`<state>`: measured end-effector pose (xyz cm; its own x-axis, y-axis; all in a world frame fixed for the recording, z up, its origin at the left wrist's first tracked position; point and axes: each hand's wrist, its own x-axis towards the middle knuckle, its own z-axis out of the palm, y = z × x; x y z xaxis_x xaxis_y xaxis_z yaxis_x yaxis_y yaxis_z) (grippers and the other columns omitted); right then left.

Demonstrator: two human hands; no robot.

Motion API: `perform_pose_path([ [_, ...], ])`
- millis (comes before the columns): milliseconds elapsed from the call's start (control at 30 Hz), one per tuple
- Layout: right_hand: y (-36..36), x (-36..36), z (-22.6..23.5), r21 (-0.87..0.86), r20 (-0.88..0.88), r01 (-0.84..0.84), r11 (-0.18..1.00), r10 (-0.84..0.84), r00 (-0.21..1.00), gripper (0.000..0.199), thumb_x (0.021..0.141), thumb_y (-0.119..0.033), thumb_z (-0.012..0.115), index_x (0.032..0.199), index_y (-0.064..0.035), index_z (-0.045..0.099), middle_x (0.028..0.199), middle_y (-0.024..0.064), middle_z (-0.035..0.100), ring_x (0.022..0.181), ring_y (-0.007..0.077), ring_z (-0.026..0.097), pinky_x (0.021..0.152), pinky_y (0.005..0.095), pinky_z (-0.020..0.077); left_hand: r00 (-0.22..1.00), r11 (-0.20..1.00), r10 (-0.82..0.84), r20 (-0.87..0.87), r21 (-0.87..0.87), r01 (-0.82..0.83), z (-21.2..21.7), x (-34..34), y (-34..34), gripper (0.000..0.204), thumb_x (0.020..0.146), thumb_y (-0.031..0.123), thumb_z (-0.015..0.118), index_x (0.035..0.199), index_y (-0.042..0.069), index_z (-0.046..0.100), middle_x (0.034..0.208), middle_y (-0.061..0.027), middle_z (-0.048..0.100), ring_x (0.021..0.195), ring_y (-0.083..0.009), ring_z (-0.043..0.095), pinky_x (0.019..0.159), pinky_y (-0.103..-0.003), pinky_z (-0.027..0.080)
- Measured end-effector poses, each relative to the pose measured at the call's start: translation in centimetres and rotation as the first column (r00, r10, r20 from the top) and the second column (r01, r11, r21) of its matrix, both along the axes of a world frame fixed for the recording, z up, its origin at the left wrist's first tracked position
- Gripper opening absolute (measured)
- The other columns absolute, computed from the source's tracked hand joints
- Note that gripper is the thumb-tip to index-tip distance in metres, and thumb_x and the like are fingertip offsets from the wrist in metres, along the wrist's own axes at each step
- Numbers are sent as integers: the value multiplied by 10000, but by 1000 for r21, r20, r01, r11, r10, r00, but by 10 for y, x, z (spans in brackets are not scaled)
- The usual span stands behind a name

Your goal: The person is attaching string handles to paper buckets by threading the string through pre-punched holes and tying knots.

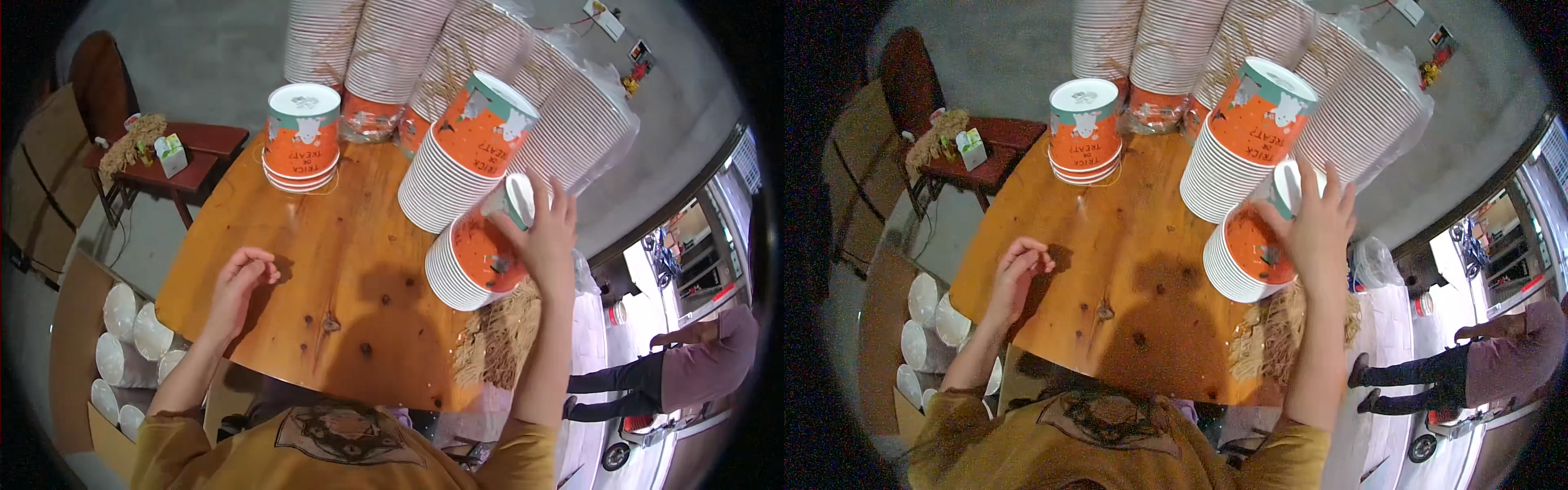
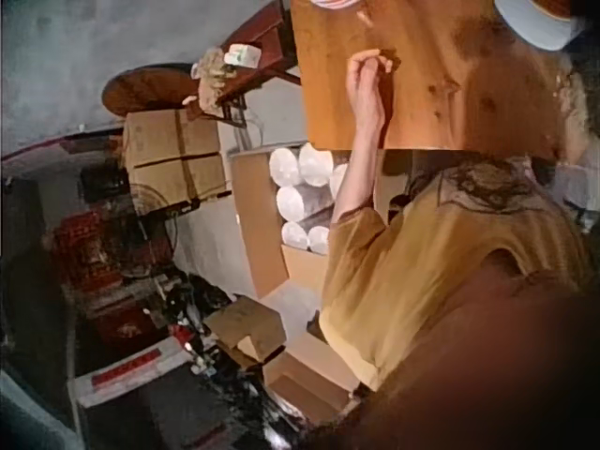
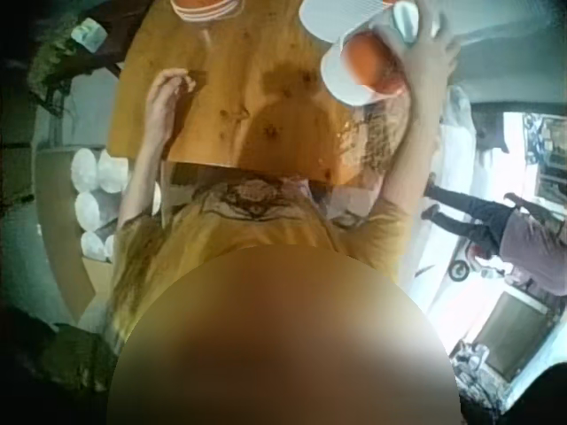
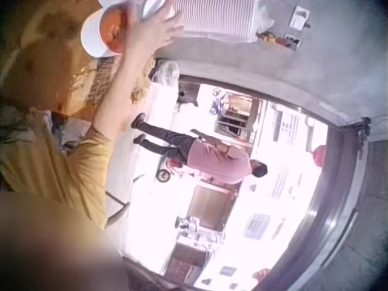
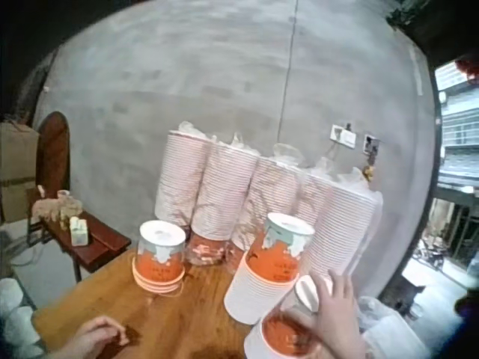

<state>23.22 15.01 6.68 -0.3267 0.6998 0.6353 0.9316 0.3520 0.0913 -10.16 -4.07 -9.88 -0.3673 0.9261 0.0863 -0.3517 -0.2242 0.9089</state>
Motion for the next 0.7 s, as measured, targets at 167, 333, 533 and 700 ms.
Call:
perform_pose_path([
  [167,9,26,9,-200,-154,-244,949,216,964,456,817,-450,686,1203,-209,655,1313,81,578,1200,284,537,1000,525,348,990,989,-139,0,45,139,3,43,8,144,970,130,518,1034,20,585,887,-44,594,835,-116,571,803,-258,451],
  [333,4,18,-2,-109,-36,-185,977,182,983,439,837,-464,663,1213,-237,660,1273,62,611,1175,276,559,985,558,365,954,953,-301,-13,20,301,-12,78,19,144,975,140,532,1047,29,589,899,-20,597,827,-88,535,768,-236,439],
  [533,12,30,8,-228,-216,-287,930,239,947,402,858,-442,646,1212,-252,663,1259,50,623,1171,266,560,983,448,429,835,889,-456,-308,-107,446,-19,102,13,140,955,150,562,1039,49,610,833,60,544,738,-16,442,668,-185,385],
  [700,8,32,15,-38,-315,-315,948,288,905,341,858,-393,660,1149,-218,698,1189,50,661,1103,266,598,945,377,463,800,873,-474,-369,-79,481,-25,104,14,125,951,134,565,1027,43,603,800,70,501,706,-22,409,648,-186,376],
])
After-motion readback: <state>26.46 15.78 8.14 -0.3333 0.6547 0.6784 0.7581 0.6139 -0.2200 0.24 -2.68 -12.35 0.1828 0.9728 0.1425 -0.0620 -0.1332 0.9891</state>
